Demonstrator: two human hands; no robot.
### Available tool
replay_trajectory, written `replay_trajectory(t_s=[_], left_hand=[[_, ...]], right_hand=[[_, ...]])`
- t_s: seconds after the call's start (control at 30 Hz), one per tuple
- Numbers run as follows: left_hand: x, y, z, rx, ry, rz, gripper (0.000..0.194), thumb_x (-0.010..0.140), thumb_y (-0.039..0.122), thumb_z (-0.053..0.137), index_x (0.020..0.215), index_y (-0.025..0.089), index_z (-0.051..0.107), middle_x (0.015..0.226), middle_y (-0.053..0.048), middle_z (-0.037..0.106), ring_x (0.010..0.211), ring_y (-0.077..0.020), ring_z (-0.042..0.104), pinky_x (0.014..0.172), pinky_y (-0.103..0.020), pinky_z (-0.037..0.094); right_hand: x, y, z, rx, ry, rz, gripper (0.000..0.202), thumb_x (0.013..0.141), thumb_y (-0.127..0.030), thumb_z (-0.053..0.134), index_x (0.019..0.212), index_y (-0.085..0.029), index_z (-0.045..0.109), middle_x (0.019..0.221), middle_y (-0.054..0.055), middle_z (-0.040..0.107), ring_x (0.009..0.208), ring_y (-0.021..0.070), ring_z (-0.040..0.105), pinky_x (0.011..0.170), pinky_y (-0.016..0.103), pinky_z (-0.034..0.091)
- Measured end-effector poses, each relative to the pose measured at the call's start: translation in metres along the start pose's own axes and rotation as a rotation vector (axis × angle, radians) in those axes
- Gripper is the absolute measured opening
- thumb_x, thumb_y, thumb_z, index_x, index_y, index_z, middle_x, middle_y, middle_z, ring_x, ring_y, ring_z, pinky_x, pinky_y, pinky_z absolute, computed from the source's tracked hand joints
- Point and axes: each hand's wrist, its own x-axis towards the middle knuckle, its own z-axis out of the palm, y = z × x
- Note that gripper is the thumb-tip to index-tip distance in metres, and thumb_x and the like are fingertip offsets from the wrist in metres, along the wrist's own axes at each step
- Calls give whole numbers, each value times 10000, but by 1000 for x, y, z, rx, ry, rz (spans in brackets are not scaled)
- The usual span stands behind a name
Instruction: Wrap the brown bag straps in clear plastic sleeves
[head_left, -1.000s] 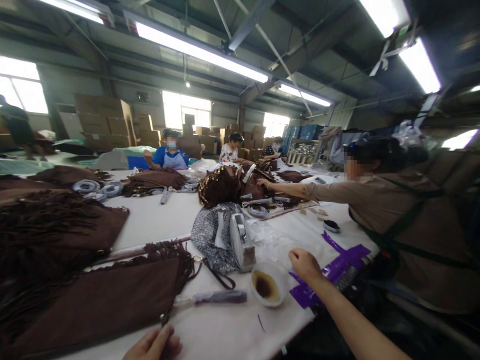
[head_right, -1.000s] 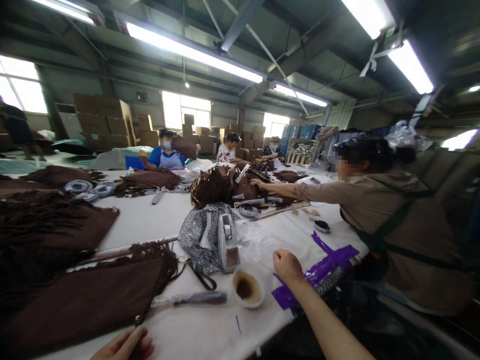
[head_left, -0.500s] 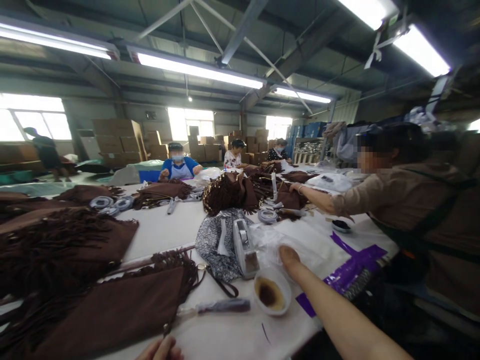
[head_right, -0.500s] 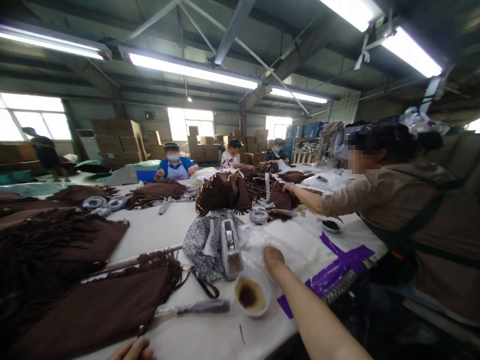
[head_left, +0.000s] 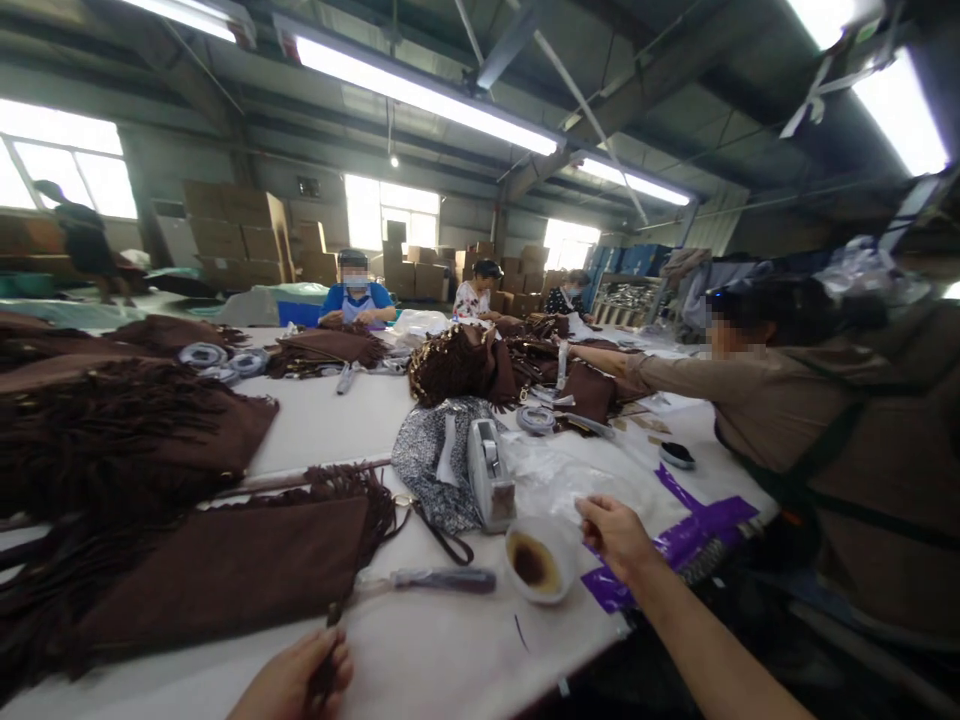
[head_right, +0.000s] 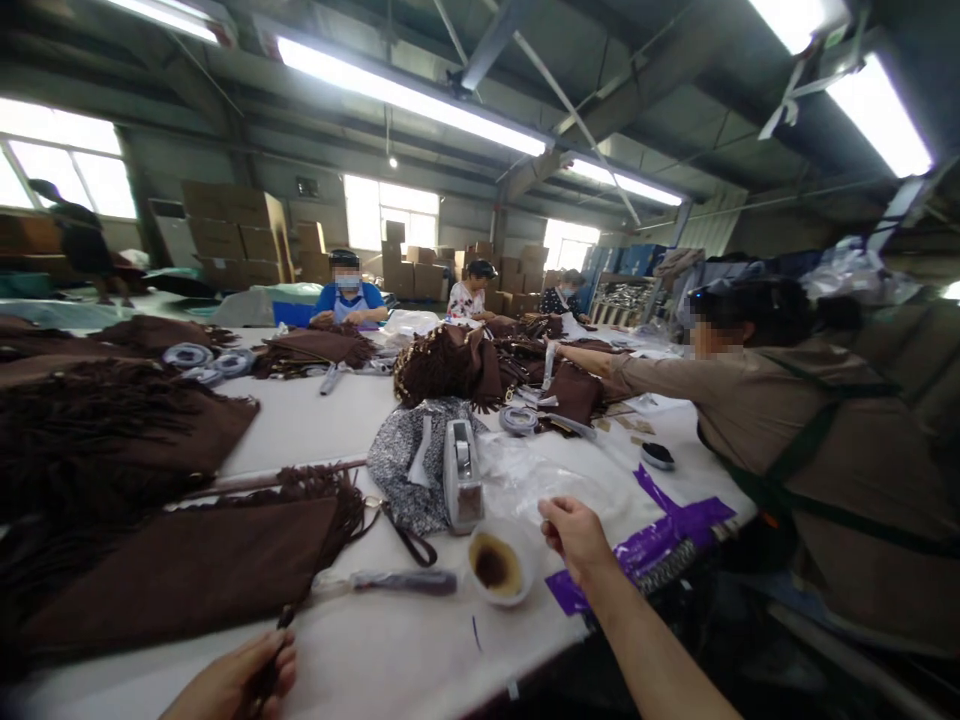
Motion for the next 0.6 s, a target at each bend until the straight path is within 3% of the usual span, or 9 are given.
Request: replay_trajectory(t_s=[0.1,0.2,0.3,0.43,0.5,0.6], left_hand=[[-8,3,8,-112,-80,-87,154,858,203,556,747,182,450,550,83,392,343,-26,325,328,-117,197],[-13,5,13,-173,-131,-140,193,875,229,527,737,194,398,552,100,314,337,-13,244,337,-116,88],[-16,5,9,-218,-243,-139,260,868,396,579,811,168,467,603,75,412,354,0,234,344,-119,84],[-18,2,-2,-283,-417,-72,472,768,582,655,844,141,506,672,40,504,368,22,173,348,-132,59],[-17,-2,-5,-277,-448,-20,476,732,569,701,822,146,502,602,67,454,374,15,150,356,-142,50],[-12,-9,-6,-233,-396,81,392,714,424,765,804,169,481,493,115,327,377,-8,150,371,-159,60]], right_hand=[[-47,-25,32,505,-186,71,344,663,-437,779,715,-200,534,582,-56,557,476,83,486,461,207,377],[-94,-50,82,667,-411,110,338,656,-356,820,683,-189,526,559,-62,548,462,66,473,454,191,342],[-129,-64,136,652,-562,133,361,655,-374,823,668,-182,517,529,-65,539,446,65,487,448,189,326],[-155,-66,194,587,-656,172,394,653,-449,807,669,-181,519,505,-49,566,425,71,484,443,197,327],[-161,-63,211,494,-665,128,410,647,-491,796,659,-183,525,477,-32,581,417,83,486,441,206,338],[-163,-58,219,347,-664,46,415,639,-516,792,656,-185,542,458,-20,590,415,94,489,435,209,347]])
